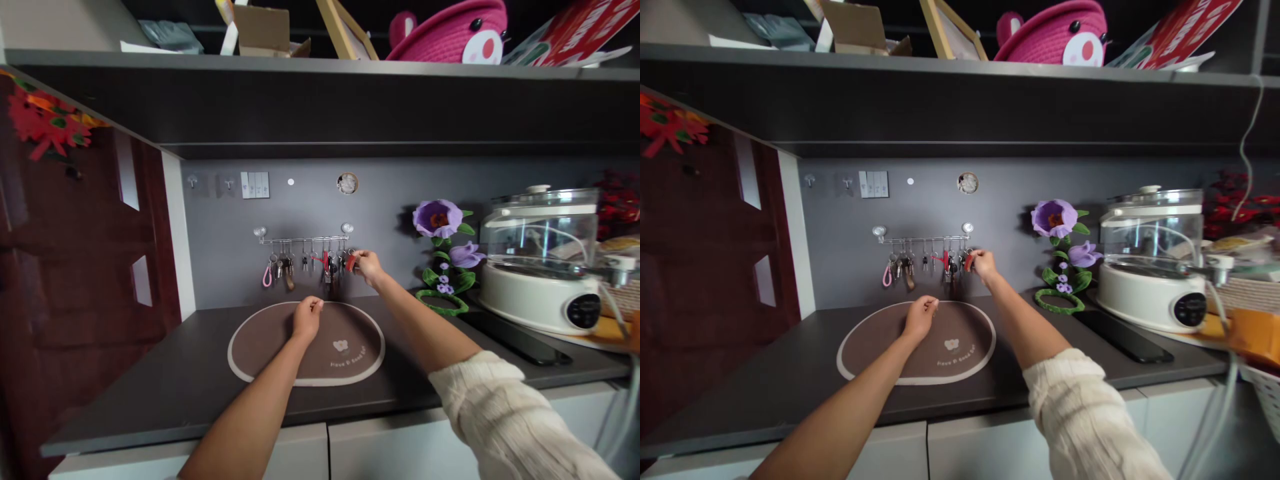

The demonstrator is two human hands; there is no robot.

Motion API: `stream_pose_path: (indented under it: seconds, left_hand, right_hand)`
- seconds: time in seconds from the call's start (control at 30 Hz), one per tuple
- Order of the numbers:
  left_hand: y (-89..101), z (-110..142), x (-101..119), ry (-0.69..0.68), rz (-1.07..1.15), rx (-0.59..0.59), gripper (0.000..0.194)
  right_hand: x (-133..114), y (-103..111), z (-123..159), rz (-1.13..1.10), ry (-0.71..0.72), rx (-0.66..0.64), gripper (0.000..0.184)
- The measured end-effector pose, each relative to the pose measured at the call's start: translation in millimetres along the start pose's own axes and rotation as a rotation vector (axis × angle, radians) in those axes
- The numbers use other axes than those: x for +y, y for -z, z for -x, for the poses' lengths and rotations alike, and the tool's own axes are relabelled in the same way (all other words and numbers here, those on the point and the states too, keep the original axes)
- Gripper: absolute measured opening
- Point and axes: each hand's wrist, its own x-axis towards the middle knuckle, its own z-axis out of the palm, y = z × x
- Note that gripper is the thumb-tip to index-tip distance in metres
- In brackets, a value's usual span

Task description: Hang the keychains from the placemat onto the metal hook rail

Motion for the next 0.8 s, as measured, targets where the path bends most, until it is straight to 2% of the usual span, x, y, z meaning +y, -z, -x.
stream_pose_path:
  seconds: [0.3, 0.47, 0.8]
  left_hand:
    - [-0.6, -1, -3, -0.007, -0.023, -0.002, 0.018]
    - [-1.4, -1, -4, -0.002, -0.020, -0.009, 0.020]
    - [-0.2, 0, -1, -0.012, -0.033, -0.006, 0.021]
  right_hand:
    - [-7, -2, -26, 0.068, -0.059, 0.048, 0.004]
    - [-7, -4, -37, 0.143, -0.064, 0.050, 0.009]
    - [-1, -5, -44, 0.230, -0.098, 0.025, 0.016]
